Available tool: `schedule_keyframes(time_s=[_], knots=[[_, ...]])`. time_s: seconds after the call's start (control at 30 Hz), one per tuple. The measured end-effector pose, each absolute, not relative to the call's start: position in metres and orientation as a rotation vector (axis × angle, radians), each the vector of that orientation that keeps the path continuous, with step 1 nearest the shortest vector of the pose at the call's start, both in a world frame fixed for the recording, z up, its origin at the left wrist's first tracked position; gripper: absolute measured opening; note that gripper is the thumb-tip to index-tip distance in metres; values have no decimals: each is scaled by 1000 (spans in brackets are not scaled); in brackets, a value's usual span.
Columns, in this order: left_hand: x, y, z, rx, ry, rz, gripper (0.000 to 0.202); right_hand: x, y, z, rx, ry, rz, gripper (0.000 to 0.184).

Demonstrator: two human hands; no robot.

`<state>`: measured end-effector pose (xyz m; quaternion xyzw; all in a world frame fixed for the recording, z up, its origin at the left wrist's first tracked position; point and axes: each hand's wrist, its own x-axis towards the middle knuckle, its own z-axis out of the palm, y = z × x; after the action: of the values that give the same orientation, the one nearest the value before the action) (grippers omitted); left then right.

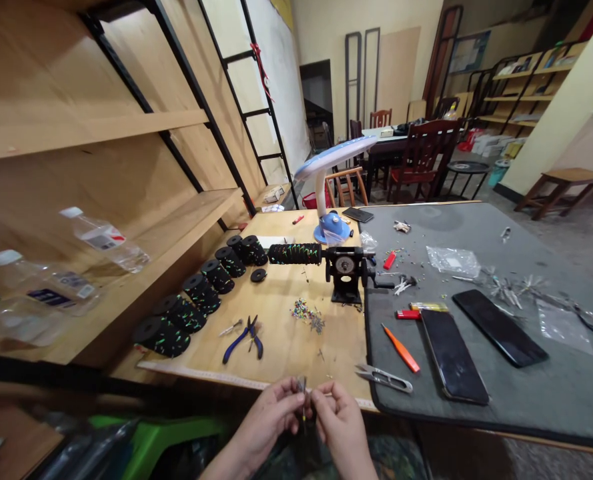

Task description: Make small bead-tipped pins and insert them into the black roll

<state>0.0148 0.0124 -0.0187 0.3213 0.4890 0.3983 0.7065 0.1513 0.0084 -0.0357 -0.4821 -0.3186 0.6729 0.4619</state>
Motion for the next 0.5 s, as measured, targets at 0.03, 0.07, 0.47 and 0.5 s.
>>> schedule_keyframes(time_s=[0.03, 0.07, 0.47, 0.5], knots=[[17, 7, -21, 685, 1080, 900, 29, 150, 8, -34, -1201, -786, 1659, 58], [18, 3, -23, 673, 1074, 912, 28, 148, 6, -33, -1214, -790, 1662, 59], [20, -10, -26, 935, 1138, 949, 36, 146, -6, -48, -1286, -906, 1575, 52], [21, -11, -26, 950, 1139, 948, 37, 146, -7, -49, -1288, -920, 1566, 51]])
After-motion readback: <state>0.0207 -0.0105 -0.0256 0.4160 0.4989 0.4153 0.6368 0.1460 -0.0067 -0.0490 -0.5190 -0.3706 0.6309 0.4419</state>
